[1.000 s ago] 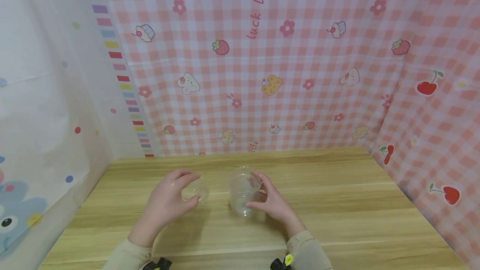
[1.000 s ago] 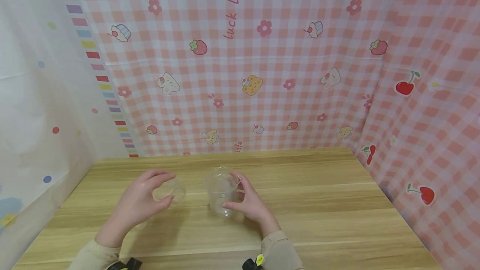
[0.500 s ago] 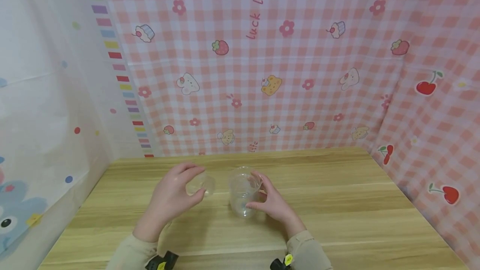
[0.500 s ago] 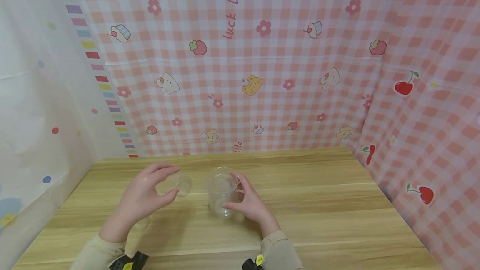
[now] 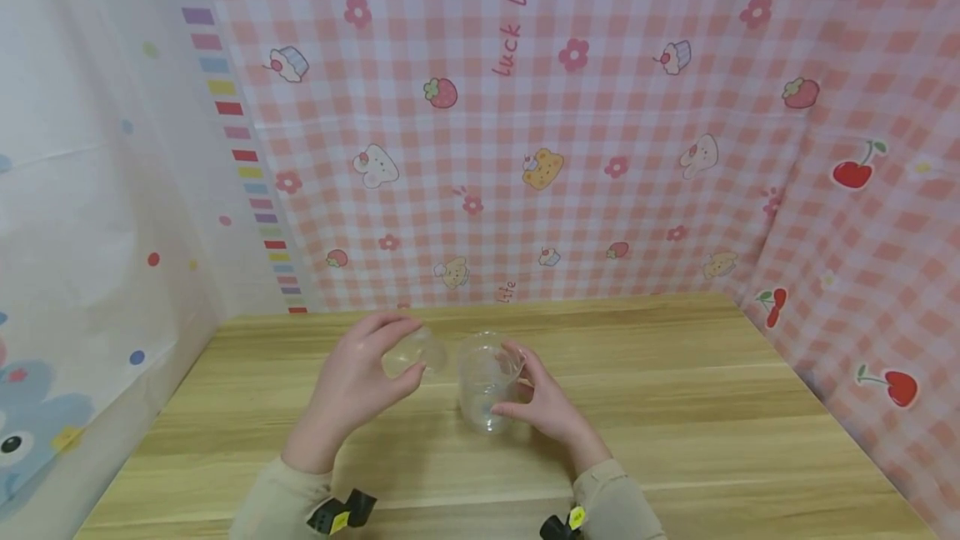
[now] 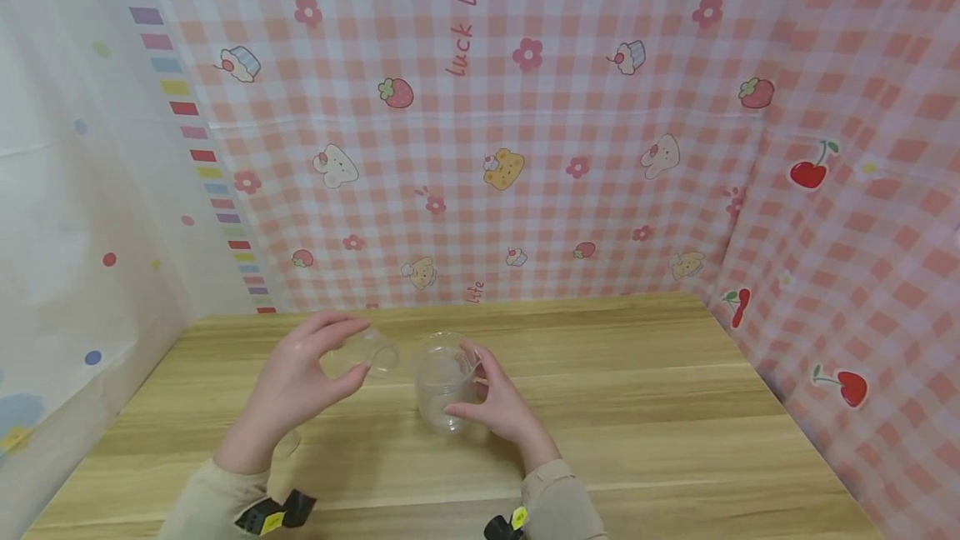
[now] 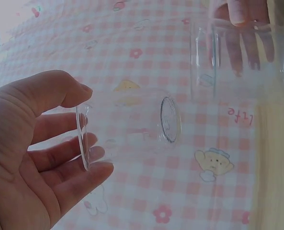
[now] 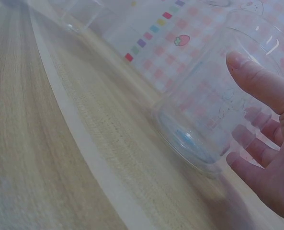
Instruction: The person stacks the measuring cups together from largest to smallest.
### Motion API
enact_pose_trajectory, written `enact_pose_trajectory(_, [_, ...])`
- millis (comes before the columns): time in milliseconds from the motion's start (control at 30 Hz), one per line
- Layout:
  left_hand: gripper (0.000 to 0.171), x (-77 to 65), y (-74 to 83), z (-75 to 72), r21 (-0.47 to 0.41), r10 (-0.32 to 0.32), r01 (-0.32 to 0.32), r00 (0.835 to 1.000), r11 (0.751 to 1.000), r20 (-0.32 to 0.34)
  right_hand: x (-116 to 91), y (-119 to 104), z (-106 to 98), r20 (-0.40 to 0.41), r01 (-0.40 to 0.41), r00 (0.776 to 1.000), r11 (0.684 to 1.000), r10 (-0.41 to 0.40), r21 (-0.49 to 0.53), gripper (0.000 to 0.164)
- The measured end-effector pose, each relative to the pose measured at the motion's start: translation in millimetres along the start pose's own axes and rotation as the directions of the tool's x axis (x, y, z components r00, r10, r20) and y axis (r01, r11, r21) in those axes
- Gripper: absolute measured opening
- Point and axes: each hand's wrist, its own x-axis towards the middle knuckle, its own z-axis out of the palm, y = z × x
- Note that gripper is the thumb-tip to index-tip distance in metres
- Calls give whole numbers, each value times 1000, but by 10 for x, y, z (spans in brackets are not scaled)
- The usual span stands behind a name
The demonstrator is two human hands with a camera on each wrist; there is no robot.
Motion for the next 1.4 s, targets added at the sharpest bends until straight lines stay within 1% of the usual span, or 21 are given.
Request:
enact_pose_trajectory(200, [47,56,35,24,-14,0,0,1000,1000,3,-10,-27,0,2,-1,1000,1000,1,0,90])
enact_pose_trajectory(333, [47,109,55,51,-26,16,-16,1000,1000,-7,-13,-77,13,-2,-9,1000,1000,9,-1,92])
enact_pose_trajectory(567, [46,184,97,121,-66,12,-12,1000,998,-3,2,-1,-1,-1,-13,1000,1000,13,4,94])
enact_pose_trajectory(767, [46,253,150,195,-108,27,-27,1000,994,4,-3,17,-11,11,-9,1000,1000,9,27,92])
enact_pose_trajectory(933, [48,312,195,254,-129,29,-24,999,991,40,3,25,-14,18,0,1000,1000,0,22,90])
enact_pose_trajectory(1100, [47,355,214,317,-121,36,-25,996,992,87,9,40,-18,21,-5,1000,1000,5,25,89])
enact_pose_trajectory(1233, [46,375,223,366,-121,39,-24,992,992,122,9,39,-18,21,-9,1000,1000,9,27,89])
enact_pose_trajectory(1400, [45,388,240,411,-138,30,-7,985,990,168,6,28,-20,19,-15,1000,1000,15,19,88])
